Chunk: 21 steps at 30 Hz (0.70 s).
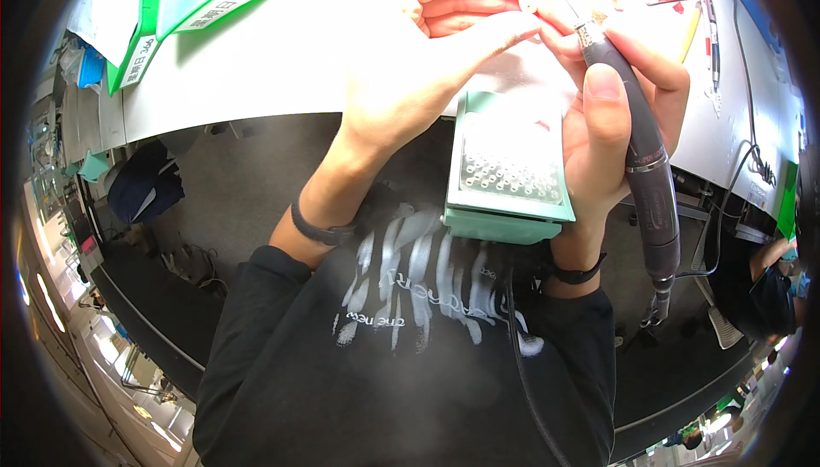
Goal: Using a hand-held rotary tool to polish and refine dental molds or dentures.
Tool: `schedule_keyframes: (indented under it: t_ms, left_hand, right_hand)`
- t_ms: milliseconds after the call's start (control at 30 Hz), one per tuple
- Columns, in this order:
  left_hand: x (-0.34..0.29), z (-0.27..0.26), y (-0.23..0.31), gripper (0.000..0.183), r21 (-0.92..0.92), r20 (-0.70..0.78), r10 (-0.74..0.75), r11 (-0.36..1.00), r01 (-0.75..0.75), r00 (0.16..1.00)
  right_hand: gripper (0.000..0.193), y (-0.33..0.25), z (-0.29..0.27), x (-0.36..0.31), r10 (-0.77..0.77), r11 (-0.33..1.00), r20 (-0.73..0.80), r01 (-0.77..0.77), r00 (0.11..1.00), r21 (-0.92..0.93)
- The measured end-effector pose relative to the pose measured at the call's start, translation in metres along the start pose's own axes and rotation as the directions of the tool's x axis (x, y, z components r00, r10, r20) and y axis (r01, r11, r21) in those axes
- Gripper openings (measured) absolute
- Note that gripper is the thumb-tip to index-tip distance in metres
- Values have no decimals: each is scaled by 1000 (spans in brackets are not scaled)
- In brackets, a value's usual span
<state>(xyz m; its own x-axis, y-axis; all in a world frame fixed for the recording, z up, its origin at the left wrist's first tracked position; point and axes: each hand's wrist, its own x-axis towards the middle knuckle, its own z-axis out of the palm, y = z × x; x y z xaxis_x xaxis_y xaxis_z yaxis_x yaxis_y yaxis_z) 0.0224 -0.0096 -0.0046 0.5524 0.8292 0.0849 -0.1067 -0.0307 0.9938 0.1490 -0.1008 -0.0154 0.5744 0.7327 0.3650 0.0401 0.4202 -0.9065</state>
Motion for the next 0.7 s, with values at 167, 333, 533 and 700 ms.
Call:
schedule_keyframes:
  t_ms: [167, 333, 533, 700]
  left_hand:
    - [-2, 1, 2, 27, 5, -2, -87, 996, 87, 996]
    - [-1, 0, -1, 25, -137, 17, -58, 989, 59, 998]
    - [0, -1, -5, 22, -149, 29, -53, 987, 57, 998]
    - [-2, 7, 3, 22, -69, -51, -129, 990, 126, 990]
  right_hand:
    - [35, 6, 1, -1, -91, 995, -13, 90, 996, -36]
    - [36, 0, 1, 0, -32, 996, 2, 33, 999, -87]
    - [37, 4, -3, 1, -78, 994, 32, 80, 996, -80]
    - [38, 1, 2, 0, -38, 998, 1, 38, 999, -47]
